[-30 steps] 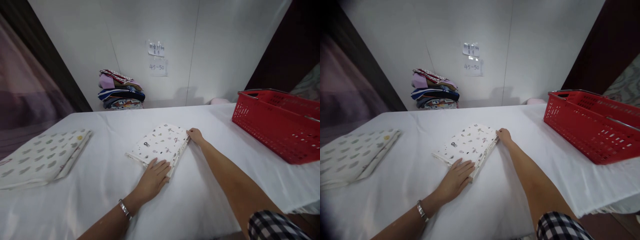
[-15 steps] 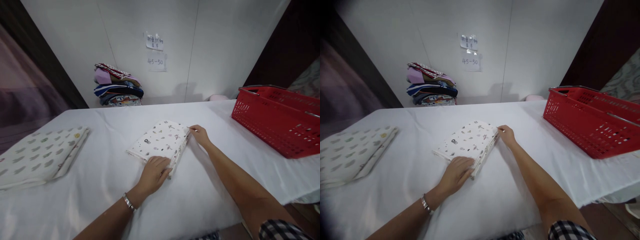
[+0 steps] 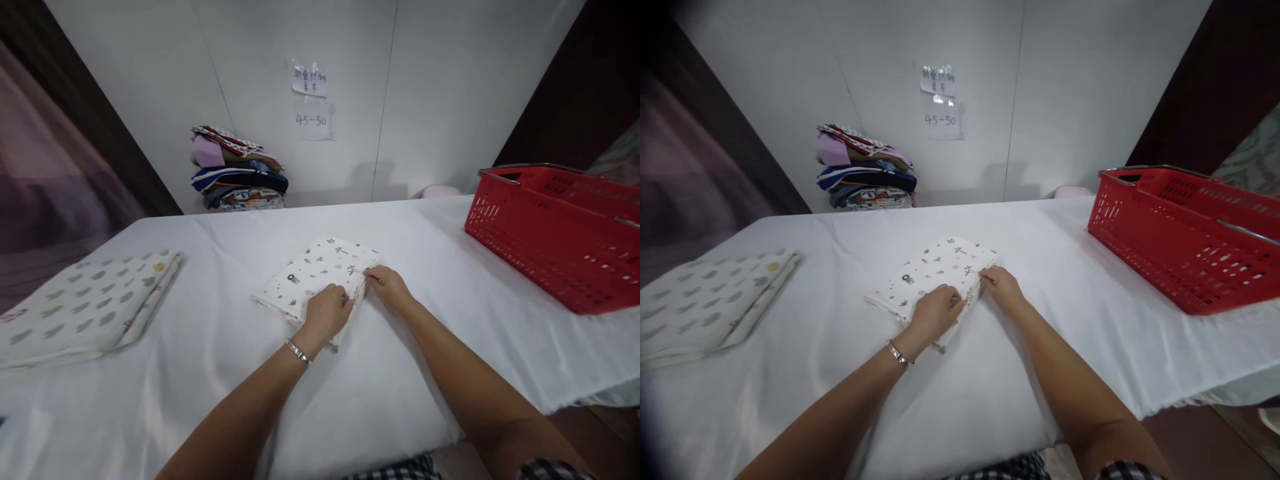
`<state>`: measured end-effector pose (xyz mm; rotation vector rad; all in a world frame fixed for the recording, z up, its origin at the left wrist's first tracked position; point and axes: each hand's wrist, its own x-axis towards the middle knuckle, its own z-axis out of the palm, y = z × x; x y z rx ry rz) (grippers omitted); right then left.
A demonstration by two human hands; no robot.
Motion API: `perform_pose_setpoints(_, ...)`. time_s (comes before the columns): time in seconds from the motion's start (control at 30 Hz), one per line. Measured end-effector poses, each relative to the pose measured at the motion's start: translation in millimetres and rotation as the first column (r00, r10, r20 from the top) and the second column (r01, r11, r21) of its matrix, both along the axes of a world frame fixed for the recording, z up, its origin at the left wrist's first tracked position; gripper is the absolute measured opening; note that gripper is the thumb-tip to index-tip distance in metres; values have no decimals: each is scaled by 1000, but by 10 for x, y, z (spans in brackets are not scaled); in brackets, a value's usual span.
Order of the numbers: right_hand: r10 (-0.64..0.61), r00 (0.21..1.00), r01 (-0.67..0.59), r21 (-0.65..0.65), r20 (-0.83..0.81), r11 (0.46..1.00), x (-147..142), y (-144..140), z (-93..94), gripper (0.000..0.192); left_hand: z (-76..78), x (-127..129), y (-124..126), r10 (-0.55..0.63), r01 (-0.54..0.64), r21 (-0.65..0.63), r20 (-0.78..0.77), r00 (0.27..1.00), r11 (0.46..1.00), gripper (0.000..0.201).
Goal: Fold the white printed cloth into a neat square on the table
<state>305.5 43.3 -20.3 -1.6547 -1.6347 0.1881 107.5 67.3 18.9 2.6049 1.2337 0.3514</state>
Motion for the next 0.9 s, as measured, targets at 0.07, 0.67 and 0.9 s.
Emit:
perform_pose_setpoints(0.07,-1,1000,1,3,-12,1000,11,12,-25,24,11,9,-2,11,-12,-21,-19,1000,1000,18)
perform_pose_setpoints(0.67,-27,982,37,50,-189,998,-51,21,-102,18,89,78,78,142,-133,-231,24,990,964,24)
perform_pose_setpoints(0.9,-23,985,30,36,-170,999,-67,10,-93,14,62,64,56,64,-27,-236,151,986,971,26)
